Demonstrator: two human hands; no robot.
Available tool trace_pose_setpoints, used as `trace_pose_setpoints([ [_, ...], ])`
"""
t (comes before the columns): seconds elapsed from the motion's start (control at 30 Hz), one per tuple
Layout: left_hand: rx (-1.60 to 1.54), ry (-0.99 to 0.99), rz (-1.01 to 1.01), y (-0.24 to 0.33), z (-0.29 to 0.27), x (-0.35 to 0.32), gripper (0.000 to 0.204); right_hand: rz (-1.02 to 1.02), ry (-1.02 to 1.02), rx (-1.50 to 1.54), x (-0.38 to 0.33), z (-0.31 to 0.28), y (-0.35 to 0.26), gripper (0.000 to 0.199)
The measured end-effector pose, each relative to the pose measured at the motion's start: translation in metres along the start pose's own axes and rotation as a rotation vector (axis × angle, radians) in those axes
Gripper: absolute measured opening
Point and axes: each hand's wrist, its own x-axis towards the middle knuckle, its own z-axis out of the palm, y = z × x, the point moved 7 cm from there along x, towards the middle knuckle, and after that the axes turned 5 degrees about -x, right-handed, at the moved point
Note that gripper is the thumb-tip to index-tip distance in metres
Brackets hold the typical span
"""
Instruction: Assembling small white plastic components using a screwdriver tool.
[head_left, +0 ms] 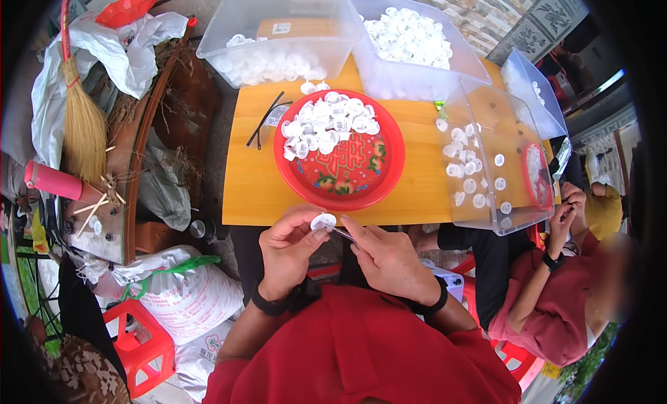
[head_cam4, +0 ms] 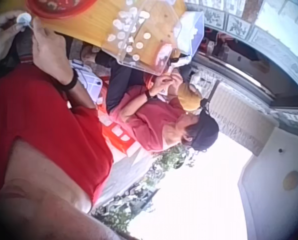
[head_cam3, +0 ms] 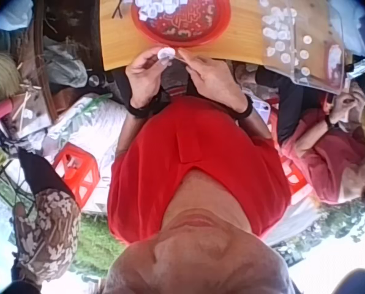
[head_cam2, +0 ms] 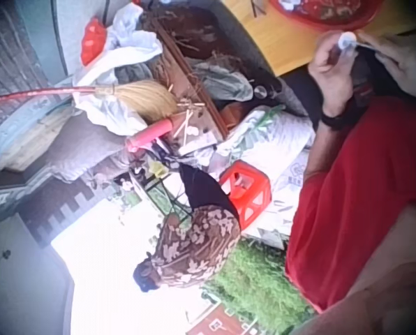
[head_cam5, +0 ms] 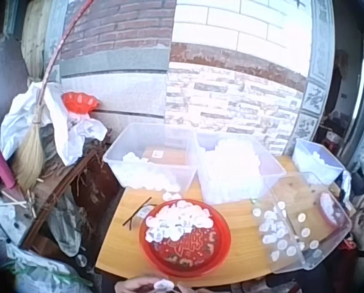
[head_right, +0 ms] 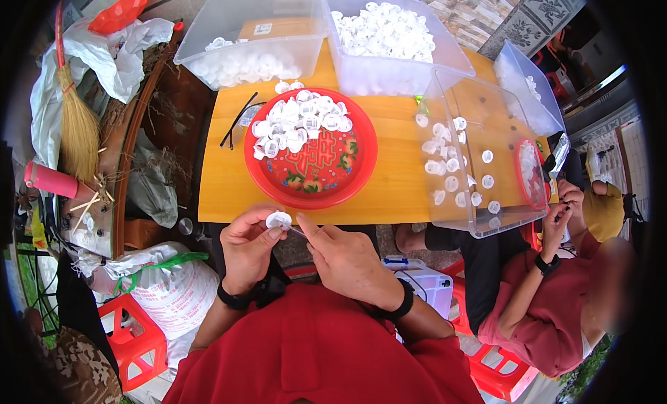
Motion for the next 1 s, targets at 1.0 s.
trace_pose_setpoints([
  [1.0,-0.057,0.081,-0.134,-0.017,-0.003,0.000,0.026,0.118,-0.091,0.179,0.000,-0.007,0.020,0.034],
])
